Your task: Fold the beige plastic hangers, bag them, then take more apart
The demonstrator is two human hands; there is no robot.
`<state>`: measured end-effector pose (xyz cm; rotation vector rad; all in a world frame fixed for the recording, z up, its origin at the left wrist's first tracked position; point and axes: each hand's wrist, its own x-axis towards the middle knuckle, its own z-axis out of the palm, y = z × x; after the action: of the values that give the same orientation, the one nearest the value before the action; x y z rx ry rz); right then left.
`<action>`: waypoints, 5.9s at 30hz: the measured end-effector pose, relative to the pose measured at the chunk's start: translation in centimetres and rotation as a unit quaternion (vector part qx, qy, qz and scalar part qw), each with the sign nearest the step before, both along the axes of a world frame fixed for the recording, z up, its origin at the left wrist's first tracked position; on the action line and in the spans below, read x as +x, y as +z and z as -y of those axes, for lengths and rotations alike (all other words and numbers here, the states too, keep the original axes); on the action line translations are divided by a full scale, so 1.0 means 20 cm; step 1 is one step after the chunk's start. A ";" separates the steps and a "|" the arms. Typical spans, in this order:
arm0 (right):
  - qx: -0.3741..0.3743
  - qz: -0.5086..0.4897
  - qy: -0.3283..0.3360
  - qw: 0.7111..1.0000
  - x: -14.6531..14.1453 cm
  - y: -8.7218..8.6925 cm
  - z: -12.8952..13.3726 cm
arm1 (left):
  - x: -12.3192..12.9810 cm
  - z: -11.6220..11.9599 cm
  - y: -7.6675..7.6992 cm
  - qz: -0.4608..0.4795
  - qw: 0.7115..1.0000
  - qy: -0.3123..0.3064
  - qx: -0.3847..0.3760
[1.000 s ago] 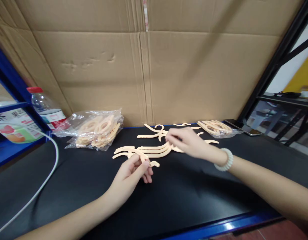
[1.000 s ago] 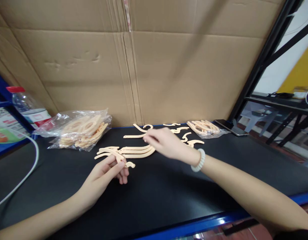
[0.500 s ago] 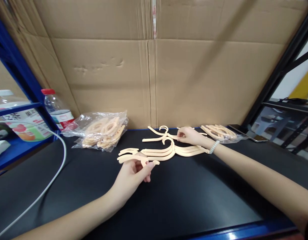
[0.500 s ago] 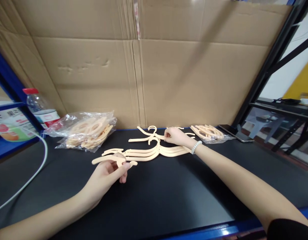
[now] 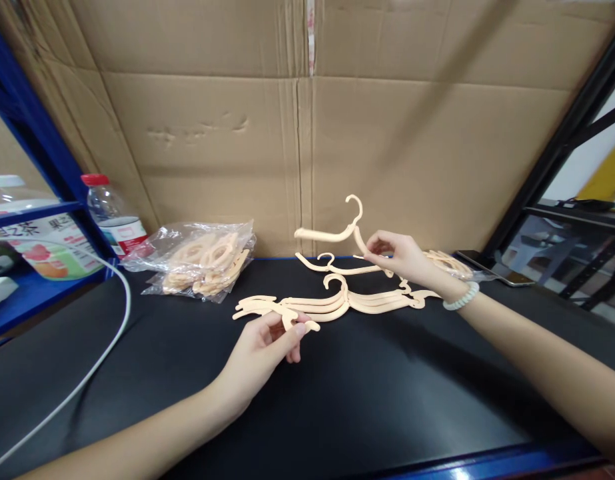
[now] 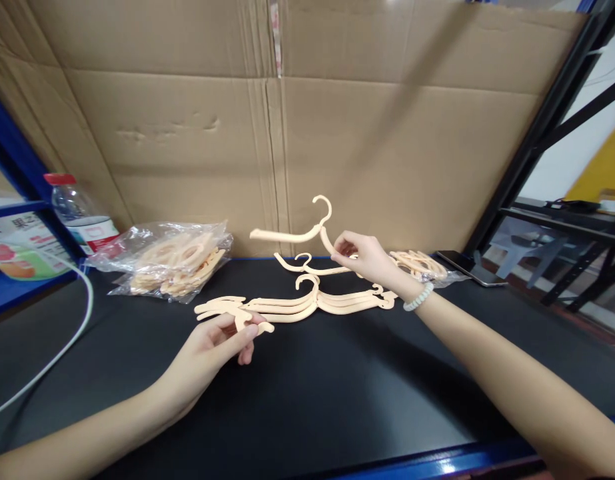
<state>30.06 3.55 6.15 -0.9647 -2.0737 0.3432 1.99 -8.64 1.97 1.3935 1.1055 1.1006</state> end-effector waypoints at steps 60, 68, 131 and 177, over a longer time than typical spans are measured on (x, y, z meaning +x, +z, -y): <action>0.241 0.080 -0.072 0.965 0.07 -0.21 0.43 | -0.07 0.02 0.02 0.231 0.963 -0.073 -0.117; 0.271 0.048 -0.032 0.961 0.05 -0.20 0.44 | -0.08 0.02 0.03 0.266 0.946 -0.117 -0.145; 0.270 0.056 -0.045 0.960 -0.05 -0.21 0.58 | -0.03 0.06 0.05 0.195 0.971 0.075 -0.118; 0.048 0.185 -0.029 0.981 -0.02 -0.29 0.45 | -0.06 0.17 -0.02 -0.357 0.895 -0.145 0.224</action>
<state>29.64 -5.42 0.43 -1.0918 -2.3641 0.0328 0.78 -12.10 1.67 2.3693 1.1124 0.6388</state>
